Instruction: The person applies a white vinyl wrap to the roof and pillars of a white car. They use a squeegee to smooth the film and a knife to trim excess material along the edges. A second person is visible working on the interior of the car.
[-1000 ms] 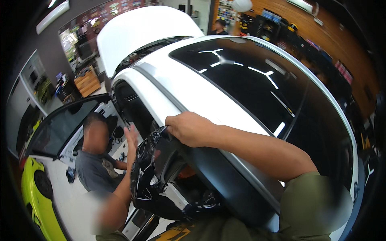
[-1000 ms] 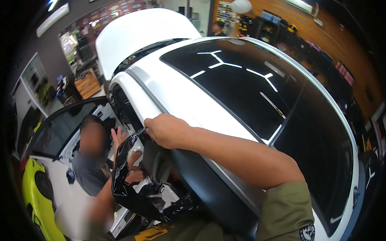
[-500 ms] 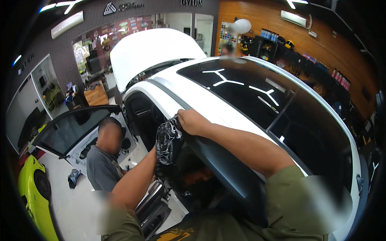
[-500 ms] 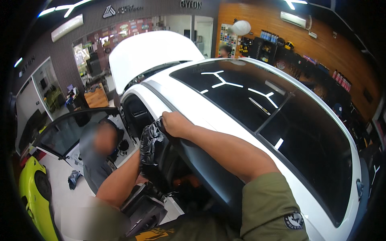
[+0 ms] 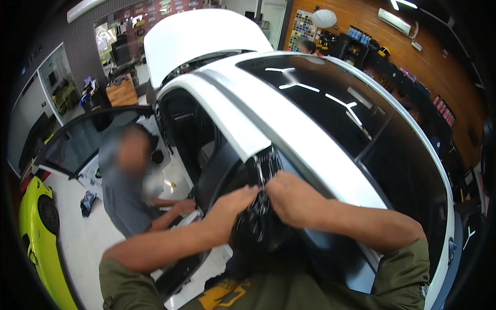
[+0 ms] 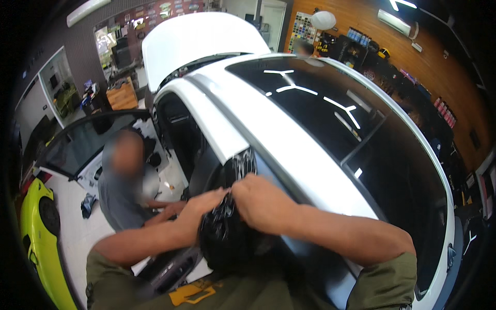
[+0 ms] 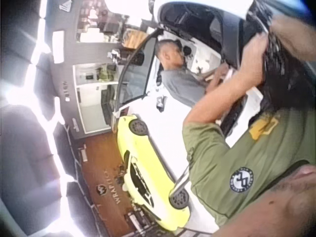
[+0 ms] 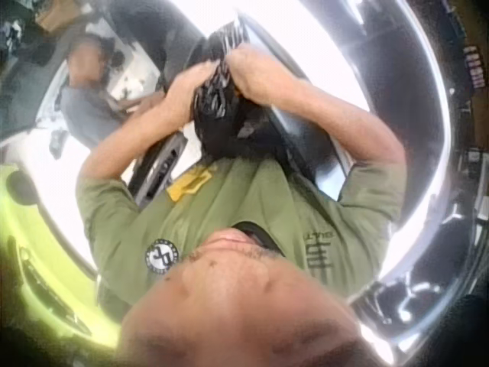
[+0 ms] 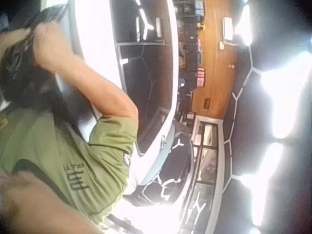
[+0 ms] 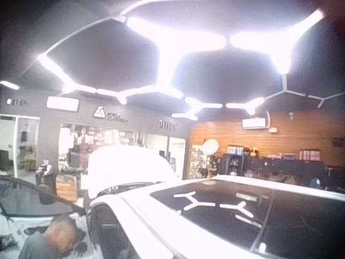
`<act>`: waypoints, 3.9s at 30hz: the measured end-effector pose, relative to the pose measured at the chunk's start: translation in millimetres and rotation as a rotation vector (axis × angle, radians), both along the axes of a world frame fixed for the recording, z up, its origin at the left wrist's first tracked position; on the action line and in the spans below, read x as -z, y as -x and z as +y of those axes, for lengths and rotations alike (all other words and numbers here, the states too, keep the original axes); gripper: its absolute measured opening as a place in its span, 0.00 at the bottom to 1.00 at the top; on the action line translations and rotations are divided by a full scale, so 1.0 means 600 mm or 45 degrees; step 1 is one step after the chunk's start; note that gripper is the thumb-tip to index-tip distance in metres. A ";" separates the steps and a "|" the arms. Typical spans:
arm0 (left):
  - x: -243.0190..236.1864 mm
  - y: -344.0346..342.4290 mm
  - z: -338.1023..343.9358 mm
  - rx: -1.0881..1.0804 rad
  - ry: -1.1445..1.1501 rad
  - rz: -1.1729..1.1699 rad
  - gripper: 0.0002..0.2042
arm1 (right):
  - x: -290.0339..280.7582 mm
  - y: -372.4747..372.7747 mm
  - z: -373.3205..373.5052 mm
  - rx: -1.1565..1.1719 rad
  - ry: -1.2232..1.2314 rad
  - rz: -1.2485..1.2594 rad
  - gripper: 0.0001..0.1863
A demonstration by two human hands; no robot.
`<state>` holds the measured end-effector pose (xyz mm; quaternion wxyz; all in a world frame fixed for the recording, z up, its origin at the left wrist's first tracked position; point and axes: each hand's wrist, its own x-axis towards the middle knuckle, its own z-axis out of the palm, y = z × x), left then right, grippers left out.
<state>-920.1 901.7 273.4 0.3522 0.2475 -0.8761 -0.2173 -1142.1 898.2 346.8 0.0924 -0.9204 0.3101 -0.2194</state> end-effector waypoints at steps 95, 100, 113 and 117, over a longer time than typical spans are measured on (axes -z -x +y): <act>-0.021 0.067 -0.024 0.265 0.304 -0.347 0.28 | -0.052 0.078 0.057 -0.389 -0.330 0.294 0.14; -0.020 0.057 -0.016 0.330 0.425 -0.350 0.22 | -0.139 0.104 0.074 -0.268 -0.779 0.658 0.35; -0.031 0.011 -0.030 0.214 0.413 -0.498 0.26 | -0.101 0.052 -0.141 -0.086 0.016 0.793 0.20; -0.023 -0.023 -0.057 -0.264 0.432 -0.518 0.26 | -0.050 0.070 -0.134 -0.191 0.237 0.753 0.11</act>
